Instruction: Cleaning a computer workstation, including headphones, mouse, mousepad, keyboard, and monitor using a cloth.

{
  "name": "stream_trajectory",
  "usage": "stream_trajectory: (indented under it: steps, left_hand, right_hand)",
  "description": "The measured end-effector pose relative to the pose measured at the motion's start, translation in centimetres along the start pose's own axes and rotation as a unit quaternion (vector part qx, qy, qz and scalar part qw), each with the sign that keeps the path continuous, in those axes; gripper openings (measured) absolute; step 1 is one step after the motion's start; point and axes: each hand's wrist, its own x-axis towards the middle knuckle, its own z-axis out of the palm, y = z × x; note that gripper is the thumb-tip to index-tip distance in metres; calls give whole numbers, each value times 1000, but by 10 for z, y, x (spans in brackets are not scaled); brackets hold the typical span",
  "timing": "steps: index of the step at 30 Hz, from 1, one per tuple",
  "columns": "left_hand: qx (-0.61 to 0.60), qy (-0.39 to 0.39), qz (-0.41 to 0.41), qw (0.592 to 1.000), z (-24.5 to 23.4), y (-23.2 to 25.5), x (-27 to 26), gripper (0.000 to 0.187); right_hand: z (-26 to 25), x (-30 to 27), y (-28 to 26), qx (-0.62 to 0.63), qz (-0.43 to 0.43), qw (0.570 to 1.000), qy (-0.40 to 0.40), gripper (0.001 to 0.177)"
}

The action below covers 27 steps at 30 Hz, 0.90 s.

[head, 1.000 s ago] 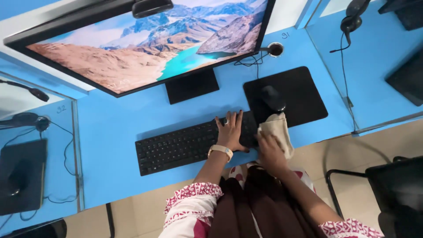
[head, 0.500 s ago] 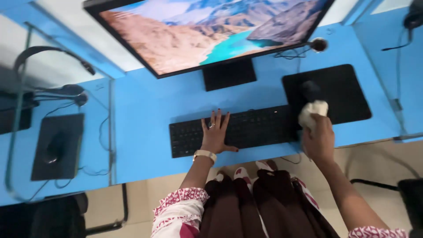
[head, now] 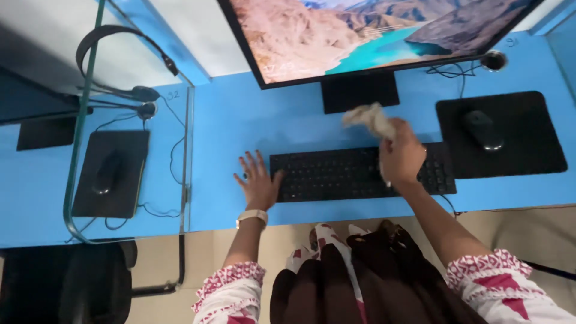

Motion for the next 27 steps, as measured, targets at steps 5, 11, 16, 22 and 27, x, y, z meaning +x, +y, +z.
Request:
stream_trajectory:
  steps: [5, 11, 16, 22, 27]
  left_hand:
    - [18, -82, -31, 996, 0, -45, 11, 85]
    - [-27, -110, -40, 993, 0, -58, 16, 75]
    - [-64, -73, -29, 995, 27, -68, 21, 70]
    - [-93, -65, -29, 993, 30, -68, 21, 67]
    - [-87, -73, -20, 993, 32, -71, 23, 67]
  right_hand:
    - [86, 50, 66, -78, -75, 994, -5, 62]
    - [197, 80, 66, -251, -222, 913, -235, 50]
    - [218, 49, -75, -66, -267, 957, -86, 86]
    - [172, 43, -161, -209, -313, 872, -313, 39]
    - [235, 99, -66, -76, -228, 943, -230, 49]
